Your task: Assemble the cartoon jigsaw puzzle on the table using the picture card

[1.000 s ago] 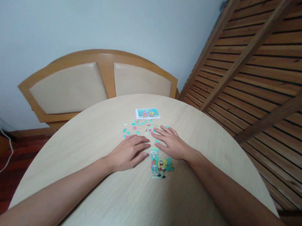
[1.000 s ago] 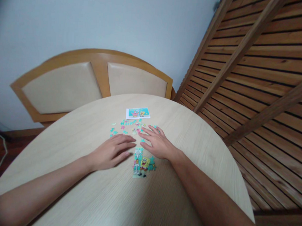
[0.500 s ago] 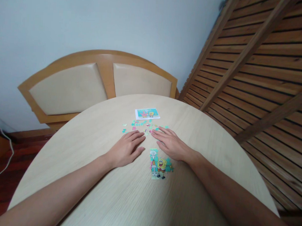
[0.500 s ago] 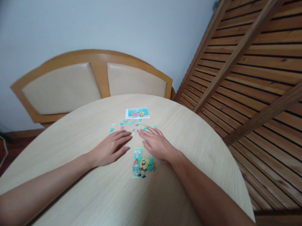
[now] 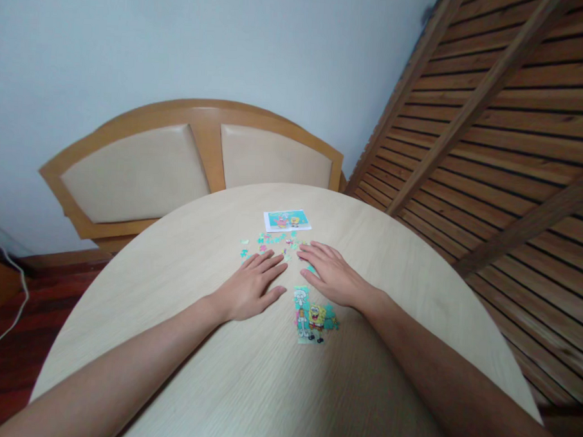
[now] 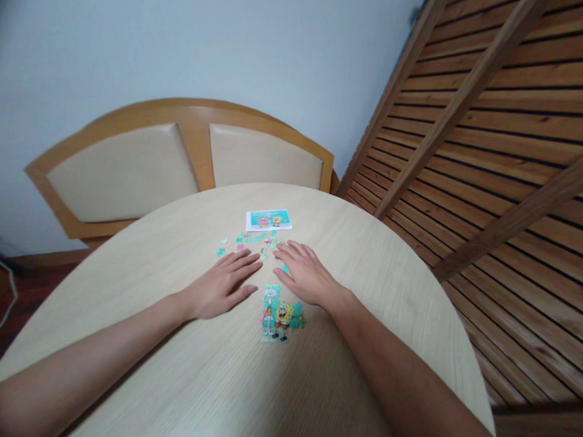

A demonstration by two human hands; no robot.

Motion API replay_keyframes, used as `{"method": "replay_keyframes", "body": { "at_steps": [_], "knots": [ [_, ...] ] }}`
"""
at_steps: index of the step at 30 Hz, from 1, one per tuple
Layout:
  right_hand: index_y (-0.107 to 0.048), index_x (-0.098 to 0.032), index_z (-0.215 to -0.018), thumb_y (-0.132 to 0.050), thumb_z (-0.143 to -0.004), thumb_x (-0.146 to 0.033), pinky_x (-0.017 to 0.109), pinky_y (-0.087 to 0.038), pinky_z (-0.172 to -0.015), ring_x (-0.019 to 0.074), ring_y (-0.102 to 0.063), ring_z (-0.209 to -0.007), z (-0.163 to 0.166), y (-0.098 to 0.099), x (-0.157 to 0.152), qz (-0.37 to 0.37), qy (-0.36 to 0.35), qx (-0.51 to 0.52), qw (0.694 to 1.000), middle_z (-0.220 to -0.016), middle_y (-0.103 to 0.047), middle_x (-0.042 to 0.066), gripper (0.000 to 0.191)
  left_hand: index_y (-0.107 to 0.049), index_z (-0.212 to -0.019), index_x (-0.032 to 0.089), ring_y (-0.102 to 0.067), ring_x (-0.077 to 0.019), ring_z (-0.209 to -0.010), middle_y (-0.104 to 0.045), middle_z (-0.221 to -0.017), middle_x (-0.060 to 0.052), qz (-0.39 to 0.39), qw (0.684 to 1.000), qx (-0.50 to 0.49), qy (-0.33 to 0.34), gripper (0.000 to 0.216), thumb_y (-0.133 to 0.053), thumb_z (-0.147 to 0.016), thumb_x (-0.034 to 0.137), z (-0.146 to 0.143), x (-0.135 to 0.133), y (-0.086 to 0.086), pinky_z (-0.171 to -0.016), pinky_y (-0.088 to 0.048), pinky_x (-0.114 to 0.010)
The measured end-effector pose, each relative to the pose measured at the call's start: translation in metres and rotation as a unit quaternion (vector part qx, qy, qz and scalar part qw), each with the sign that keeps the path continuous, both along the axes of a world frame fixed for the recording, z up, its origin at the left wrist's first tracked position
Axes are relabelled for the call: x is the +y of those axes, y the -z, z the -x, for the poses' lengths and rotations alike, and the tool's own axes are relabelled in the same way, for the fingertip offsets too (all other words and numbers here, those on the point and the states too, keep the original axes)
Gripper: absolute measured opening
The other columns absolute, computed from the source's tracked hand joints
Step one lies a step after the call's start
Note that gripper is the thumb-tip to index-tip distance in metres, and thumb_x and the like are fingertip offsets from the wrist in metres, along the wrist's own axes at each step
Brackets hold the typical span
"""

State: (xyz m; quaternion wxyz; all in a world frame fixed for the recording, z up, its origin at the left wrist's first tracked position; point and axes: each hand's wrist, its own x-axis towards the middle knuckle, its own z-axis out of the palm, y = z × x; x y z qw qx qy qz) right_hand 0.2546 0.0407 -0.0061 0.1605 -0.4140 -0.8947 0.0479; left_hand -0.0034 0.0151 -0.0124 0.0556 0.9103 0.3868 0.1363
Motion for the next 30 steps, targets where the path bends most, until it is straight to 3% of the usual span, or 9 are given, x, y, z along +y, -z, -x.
{"method": "replay_keyframes", "body": {
  "at_steps": [4,12,17,24,27,30],
  "knots": [
    [-0.035,-0.024,-0.157,-0.034,-0.105,-0.042,0.058,-0.025,-0.121,0.0314,-0.026,-0.152,0.009,0.004,0.005,0.045,0.013,-0.007,0.999,-0.164,-0.035,0.005,0.055,-0.038,-0.155,0.024,-0.023,-0.0326,-0.153,-0.034,-0.163,-0.008,0.007,1.0,0.014,0.026,0.057,-0.038,-0.105,0.052,0.0,0.0,-0.001,-0.122,-0.023,-0.057],
    [-0.057,-0.014,-0.139,-0.043,-0.102,-0.041,0.05,-0.029,-0.12,0.0325,-0.039,-0.143,0.012,0.0,0.001,-0.024,0.06,-0.002,0.998,-0.144,-0.058,0.012,0.048,-0.045,-0.15,0.02,-0.033,-0.0353,-0.148,-0.046,-0.157,-0.01,-0.022,0.999,0.02,-0.021,0.057,-0.041,-0.104,0.054,-0.003,-0.002,-0.003,-0.12,-0.024,-0.059],
    [-0.056,-0.016,-0.14,-0.046,-0.1,-0.042,0.049,-0.032,-0.118,0.0325,-0.042,-0.14,0.013,0.0,0.001,-0.034,0.075,-0.008,0.997,-0.143,-0.057,0.013,0.049,-0.053,-0.141,0.018,-0.038,-0.0353,-0.144,-0.051,-0.15,-0.014,-0.051,0.996,0.0,-0.069,0.051,-0.045,-0.103,0.05,-0.003,-0.002,-0.001,-0.119,-0.028,-0.059],
    [-0.041,-0.018,-0.154,-0.037,-0.103,-0.04,0.058,-0.026,-0.121,0.0356,-0.028,-0.15,0.026,-0.002,0.02,-0.001,0.054,-0.061,0.997,-0.162,-0.038,0.007,0.056,-0.055,-0.137,0.014,-0.04,-0.0349,-0.143,-0.051,-0.149,-0.017,-0.061,0.995,-0.003,-0.077,0.047,-0.048,-0.101,0.045,-0.001,0.001,0.002,-0.118,-0.033,-0.056],
    [-0.045,-0.016,-0.152,-0.036,-0.104,-0.04,0.059,-0.026,-0.121,0.0362,-0.027,-0.15,0.031,-0.004,0.023,0.007,0.047,-0.061,0.997,-0.16,-0.042,0.007,0.054,-0.057,-0.136,0.014,-0.041,-0.0339,-0.142,-0.051,-0.149,-0.017,-0.066,0.996,-0.018,-0.065,0.045,-0.05,-0.101,0.042,0.001,0.001,0.003,-0.119,-0.034,-0.054],
    [-0.055,-0.014,-0.143,-0.037,-0.105,-0.036,0.057,-0.027,-0.12,0.0362,-0.032,-0.148,0.031,-0.01,0.013,-0.013,0.035,-0.055,0.998,-0.15,-0.054,0.008,0.048,-0.056,-0.136,0.014,-0.042,-0.0341,-0.142,-0.052,-0.148,-0.017,-0.067,0.996,-0.031,-0.051,0.044,-0.052,-0.1,0.039,0.002,0.001,0.002,-0.118,-0.034,-0.055]
  ]
}}
